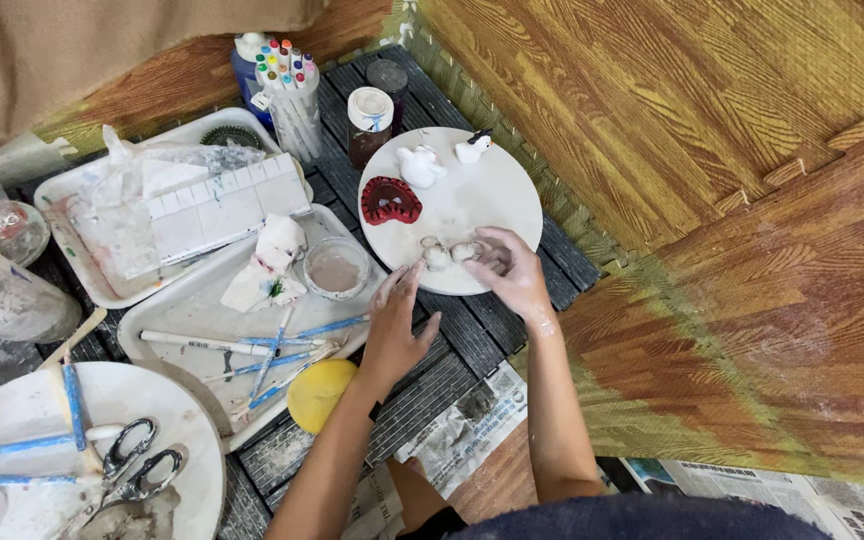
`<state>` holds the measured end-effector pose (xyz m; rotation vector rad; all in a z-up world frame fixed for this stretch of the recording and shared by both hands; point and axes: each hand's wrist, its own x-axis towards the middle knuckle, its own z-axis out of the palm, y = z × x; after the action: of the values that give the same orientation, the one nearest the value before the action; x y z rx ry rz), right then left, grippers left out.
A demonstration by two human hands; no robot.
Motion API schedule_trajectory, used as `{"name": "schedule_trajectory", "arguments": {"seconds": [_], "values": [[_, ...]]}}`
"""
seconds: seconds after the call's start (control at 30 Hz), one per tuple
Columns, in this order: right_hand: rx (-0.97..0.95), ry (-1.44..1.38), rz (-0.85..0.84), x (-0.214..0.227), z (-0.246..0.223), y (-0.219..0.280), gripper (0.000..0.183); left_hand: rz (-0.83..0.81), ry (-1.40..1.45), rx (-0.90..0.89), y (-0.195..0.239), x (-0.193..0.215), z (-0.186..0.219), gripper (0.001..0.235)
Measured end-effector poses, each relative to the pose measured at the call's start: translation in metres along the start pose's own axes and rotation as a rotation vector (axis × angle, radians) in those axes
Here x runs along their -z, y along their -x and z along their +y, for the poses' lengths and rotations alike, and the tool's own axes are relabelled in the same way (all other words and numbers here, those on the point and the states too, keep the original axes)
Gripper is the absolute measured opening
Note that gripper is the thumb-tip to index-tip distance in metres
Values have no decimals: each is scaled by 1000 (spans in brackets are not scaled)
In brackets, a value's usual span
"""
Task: The person shapes a small piece of clay by hand and uses a sculpting tool to add details. They repeatedly dip the tool into a container of liquid and refine the clay piece, then place it on a plate with other finished pieces.
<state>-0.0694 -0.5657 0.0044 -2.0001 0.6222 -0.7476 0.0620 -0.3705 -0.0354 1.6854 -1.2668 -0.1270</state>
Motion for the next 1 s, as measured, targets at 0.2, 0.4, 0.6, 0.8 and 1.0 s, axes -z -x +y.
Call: {"name": "schedule_trajectory", "arguments": {"seconds": [0.2,0.4,0.6,0.8,1.0], "values": [[116,275,295,-43,-6,25,22,-40,-8,49,-2,2,2,81],[194,447,278,-60,-51,24,42,50,12,31,2,-3,-5,70],[176,478,320,-68,-77,18,43,160,70,-33,4,-8,-11,72],[307,510,437,-82,-74,14,38,155,55,52,4,-11,-13,72],[174,362,376,-80,-63,14,31,126,18,-2,1,-9,-13,83]]}}
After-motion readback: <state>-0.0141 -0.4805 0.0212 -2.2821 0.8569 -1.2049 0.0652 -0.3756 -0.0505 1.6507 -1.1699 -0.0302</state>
